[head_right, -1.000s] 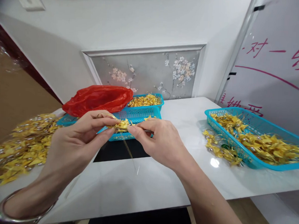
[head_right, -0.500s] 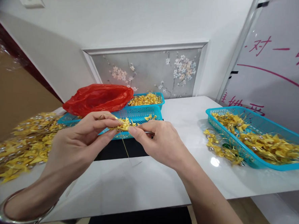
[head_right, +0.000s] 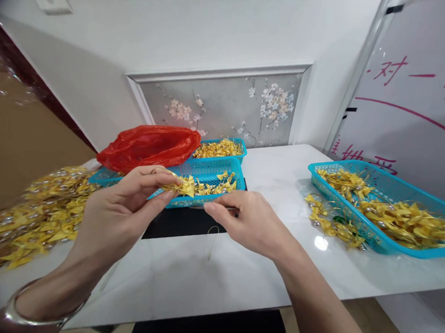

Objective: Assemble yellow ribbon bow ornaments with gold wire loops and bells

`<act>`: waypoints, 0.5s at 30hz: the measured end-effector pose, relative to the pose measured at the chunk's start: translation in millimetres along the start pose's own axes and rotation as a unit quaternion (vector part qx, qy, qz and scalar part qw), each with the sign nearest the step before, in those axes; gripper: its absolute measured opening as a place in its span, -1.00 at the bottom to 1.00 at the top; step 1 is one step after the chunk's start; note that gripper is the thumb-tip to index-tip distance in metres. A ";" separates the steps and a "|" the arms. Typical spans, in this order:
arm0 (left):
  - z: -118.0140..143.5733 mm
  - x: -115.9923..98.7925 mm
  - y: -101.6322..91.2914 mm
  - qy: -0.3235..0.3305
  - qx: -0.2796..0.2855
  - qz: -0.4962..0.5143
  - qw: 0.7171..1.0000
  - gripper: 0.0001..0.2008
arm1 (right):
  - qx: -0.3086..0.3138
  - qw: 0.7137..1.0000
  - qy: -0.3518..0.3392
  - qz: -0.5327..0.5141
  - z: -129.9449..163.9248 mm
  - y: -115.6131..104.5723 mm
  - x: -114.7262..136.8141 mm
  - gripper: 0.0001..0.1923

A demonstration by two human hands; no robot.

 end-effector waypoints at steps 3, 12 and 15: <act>9.1 11.3 -5.3 -0.069 -0.056 0.076 0.993 -0.76 | -0.030 0.996 0.046 0.065 11.2 21.0 -30.8 -0.61; 68.7 25.1 -15.6 -0.346 -0.189 0.335 0.856 -0.84 | -0.136 0.975 0.096 0.148 47.7 66.2 -72.6 -0.66; 84.4 19.4 -17.7 -0.400 -0.216 0.398 0.797 -0.81 | -0.098 0.993 0.037 0.059 45.1 62.0 -40.4 -0.63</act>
Point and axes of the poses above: each hand's wrist, its own z-axis away from the middle knuckle, its own y-axis out of the palm, x = y × z, the point moved 4 cm from there along -z, towards the middle knuckle, and after that the axes turned 14 degrees about y, right-handed, at the moved point
